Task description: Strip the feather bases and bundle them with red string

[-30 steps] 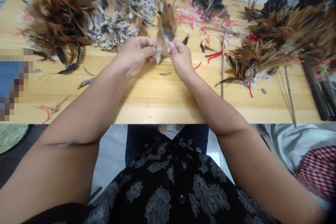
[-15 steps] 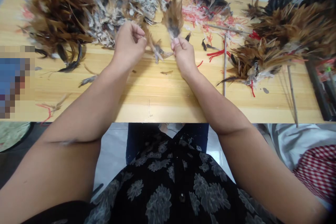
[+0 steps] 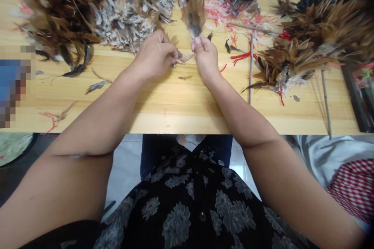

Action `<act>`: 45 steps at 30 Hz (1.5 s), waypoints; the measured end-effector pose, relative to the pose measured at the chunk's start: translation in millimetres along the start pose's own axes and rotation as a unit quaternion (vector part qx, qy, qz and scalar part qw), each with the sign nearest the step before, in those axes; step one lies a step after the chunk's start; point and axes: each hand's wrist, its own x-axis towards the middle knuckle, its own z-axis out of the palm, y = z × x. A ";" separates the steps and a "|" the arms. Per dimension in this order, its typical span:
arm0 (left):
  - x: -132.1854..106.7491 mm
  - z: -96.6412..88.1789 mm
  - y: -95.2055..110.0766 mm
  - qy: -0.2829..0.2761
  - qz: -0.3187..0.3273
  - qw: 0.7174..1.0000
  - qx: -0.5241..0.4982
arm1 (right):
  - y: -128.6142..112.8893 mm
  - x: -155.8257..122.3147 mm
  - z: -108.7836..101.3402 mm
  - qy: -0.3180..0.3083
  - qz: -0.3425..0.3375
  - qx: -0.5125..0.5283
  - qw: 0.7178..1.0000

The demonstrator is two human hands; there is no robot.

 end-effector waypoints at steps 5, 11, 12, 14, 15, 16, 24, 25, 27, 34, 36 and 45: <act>-2.8 -10.9 10.6 0.040 0.026 0.998 0.029 | -32.9 -13.2 -5.8 0.005 0.052 -0.002 0.999; -8.0 -19.2 21.0 0.034 0.032 0.998 0.040 | -28.6 -12.4 -6.9 -0.010 0.006 -0.034 0.999; -7.7 -19.2 20.5 0.029 0.033 0.998 0.037 | -29.2 -12.6 -7.0 -0.013 0.002 -0.041 0.999; -7.4 -19.1 19.3 0.025 0.026 0.999 0.030 | -34.1 -13.6 -7.4 -0.021 0.019 -0.068 0.997; -7.4 -19.2 19.1 0.027 0.023 0.999 0.028 | -37.5 -14.2 -7.6 -0.025 0.030 -0.082 0.996; -7.7 -19.4 19.2 0.030 0.022 0.999 0.027 | -40.9 -14.8 -7.8 -0.029 0.039 -0.095 0.994; -9.9 -20.5 22.4 0.040 0.038 0.998 0.024 | -30.9 -9.5 -5.0 -0.046 0.002 -0.088 0.995; -9.6 -20.5 22.6 0.041 0.039 0.998 0.025 | -28.1 -8.6 -4.3 -0.047 -0.005 -0.083 0.995; -8.8 -20.8 23.2 0.041 0.041 0.998 0.030 | -25.1 -7.8 -3.2 -0.055 -0.011 -0.080 0.995; -7.6 -20.4 21.1 0.031 0.026 0.999 -0.016 | -26.2 -11.6 -6.2 -0.110 -0.042 -0.064 0.991; -7.1 -17.8 18.0 0.038 0.041 0.998 -0.022 | -25.0 -12.4 -6.1 -0.117 -0.046 -0.062 0.990; -2.4 -13.1 5.6 0.201 -0.026 0.974 0.096 | -3.0 2.2 7.7 -0.043 0.003 -0.027 0.999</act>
